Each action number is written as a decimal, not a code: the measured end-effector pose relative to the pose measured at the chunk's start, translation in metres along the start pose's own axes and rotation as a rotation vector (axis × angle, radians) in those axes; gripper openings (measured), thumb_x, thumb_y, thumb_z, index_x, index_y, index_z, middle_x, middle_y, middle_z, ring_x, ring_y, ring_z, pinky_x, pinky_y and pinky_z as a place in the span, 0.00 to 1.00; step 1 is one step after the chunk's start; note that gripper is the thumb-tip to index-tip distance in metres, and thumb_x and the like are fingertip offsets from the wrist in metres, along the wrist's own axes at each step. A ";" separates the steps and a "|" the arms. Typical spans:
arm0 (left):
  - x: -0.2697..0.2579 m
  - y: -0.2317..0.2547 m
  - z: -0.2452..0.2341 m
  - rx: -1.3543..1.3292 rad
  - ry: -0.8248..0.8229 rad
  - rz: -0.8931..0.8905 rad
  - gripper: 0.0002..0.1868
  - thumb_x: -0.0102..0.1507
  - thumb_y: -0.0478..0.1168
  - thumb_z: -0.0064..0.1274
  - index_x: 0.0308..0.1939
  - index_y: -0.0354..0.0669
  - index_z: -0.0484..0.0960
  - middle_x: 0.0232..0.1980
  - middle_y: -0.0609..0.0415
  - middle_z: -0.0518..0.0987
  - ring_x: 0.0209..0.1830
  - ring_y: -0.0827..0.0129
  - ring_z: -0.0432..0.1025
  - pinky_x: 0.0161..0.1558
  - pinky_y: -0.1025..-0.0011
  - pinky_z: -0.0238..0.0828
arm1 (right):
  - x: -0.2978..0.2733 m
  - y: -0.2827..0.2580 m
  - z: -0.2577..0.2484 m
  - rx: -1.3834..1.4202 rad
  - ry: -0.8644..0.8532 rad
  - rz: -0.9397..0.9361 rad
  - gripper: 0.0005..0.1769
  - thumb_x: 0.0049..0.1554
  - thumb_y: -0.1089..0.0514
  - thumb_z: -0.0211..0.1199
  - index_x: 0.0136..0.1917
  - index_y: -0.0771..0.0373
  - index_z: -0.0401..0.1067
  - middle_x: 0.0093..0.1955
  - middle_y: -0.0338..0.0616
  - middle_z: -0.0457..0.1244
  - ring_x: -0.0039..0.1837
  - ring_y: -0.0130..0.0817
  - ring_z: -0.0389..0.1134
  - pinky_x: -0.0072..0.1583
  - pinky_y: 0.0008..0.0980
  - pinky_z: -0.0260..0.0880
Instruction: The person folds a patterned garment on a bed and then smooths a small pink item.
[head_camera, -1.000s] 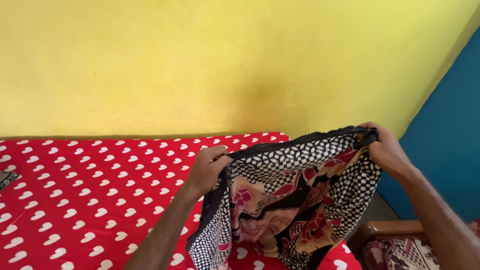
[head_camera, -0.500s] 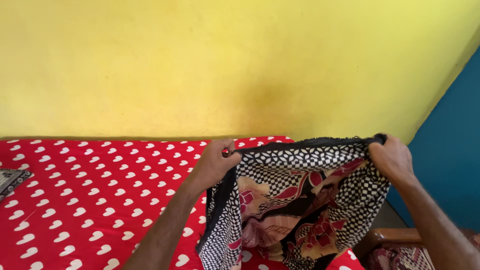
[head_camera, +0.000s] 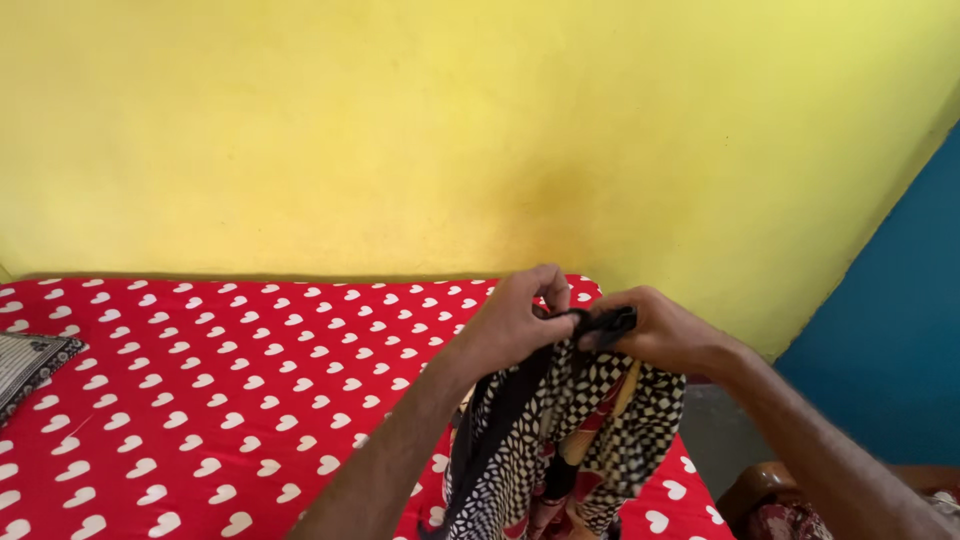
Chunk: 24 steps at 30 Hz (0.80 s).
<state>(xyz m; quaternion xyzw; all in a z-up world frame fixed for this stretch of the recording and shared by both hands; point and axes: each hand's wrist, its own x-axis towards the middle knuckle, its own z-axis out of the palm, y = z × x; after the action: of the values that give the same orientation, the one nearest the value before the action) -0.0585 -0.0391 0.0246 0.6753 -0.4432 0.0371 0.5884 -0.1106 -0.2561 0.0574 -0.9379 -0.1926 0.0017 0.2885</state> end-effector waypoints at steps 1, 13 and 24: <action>-0.002 0.001 0.003 -0.011 -0.009 -0.017 0.16 0.56 0.37 0.65 0.35 0.35 0.71 0.35 0.51 0.73 0.34 0.67 0.70 0.38 0.66 0.73 | -0.002 0.004 -0.002 -0.023 0.031 0.007 0.10 0.54 0.61 0.68 0.51 0.62 0.80 0.43 0.41 0.76 0.47 0.27 0.73 0.52 0.34 0.73; -0.108 -0.107 -0.007 0.253 -0.005 -0.514 0.13 0.66 0.48 0.52 0.49 0.49 0.87 0.43 0.58 0.89 0.43 0.68 0.83 0.49 0.63 0.79 | -0.031 0.045 -0.086 0.091 0.788 0.266 0.06 0.65 0.62 0.61 0.53 0.65 0.76 0.42 0.48 0.66 0.44 0.37 0.61 0.46 0.41 0.62; -0.069 -0.078 0.041 0.153 0.162 -0.242 0.19 0.67 0.47 0.52 0.55 0.38 0.77 0.49 0.45 0.84 0.49 0.59 0.81 0.51 0.62 0.77 | -0.026 0.029 -0.082 0.343 0.605 0.106 0.04 0.61 0.66 0.59 0.49 0.68 0.73 0.43 0.43 0.67 0.46 0.29 0.67 0.48 0.33 0.68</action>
<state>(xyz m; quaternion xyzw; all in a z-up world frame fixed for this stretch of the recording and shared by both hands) -0.0700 -0.0416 -0.0866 0.7613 -0.3056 0.0541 0.5693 -0.1152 -0.3321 0.1076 -0.8426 -0.0466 -0.2289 0.4852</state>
